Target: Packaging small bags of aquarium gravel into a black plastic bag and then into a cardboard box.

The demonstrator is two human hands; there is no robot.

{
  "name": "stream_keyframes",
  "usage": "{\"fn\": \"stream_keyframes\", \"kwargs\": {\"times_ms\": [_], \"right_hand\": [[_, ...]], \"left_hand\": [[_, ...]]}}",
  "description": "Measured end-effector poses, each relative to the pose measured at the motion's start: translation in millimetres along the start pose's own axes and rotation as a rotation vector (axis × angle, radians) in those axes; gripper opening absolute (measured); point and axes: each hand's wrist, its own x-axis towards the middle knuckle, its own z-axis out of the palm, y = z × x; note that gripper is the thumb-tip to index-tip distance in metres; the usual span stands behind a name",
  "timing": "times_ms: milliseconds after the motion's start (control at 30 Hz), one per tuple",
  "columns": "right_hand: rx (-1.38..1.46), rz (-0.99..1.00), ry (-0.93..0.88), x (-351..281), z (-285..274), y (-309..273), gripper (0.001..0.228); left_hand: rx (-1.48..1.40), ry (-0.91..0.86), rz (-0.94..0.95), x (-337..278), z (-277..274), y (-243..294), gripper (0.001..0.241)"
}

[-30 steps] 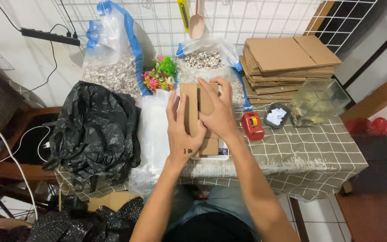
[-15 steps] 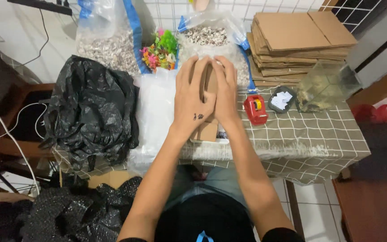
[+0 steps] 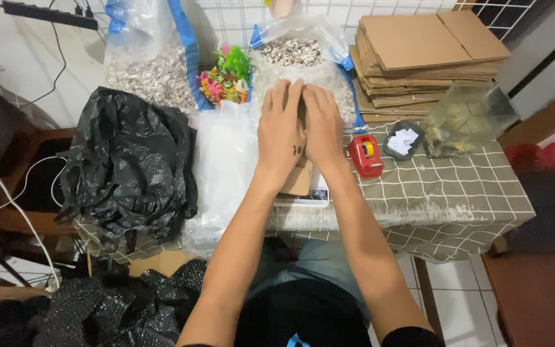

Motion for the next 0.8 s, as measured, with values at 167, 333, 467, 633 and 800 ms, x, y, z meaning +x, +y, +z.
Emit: {"fn": "stream_keyframes", "kwargs": {"times_ms": [167, 333, 467, 633, 800], "right_hand": [[-0.127, 0.003, 0.011, -1, 12, 6, 0.053], [-0.124, -0.006, 0.060, -4, 22, -6, 0.059], [-0.139, -0.006, 0.115, -1, 25, -19, 0.045], [-0.218, 0.004, 0.128, 7, 46, -9, 0.045], [-0.430, 0.060, 0.013, 21, 48, -32, 0.056]], "left_hand": [[-0.006, -0.025, -0.016, -1, -9, -4, 0.067], [-0.150, -0.070, -0.087, -7, -37, -2, 0.073], [-0.147, -0.191, -0.145, -19, -50, 2, 0.075], [-0.151, -0.182, -0.177, -24, -46, -10, 0.075], [-0.246, 0.022, -0.084, -30, -47, -28, 0.072]]}}
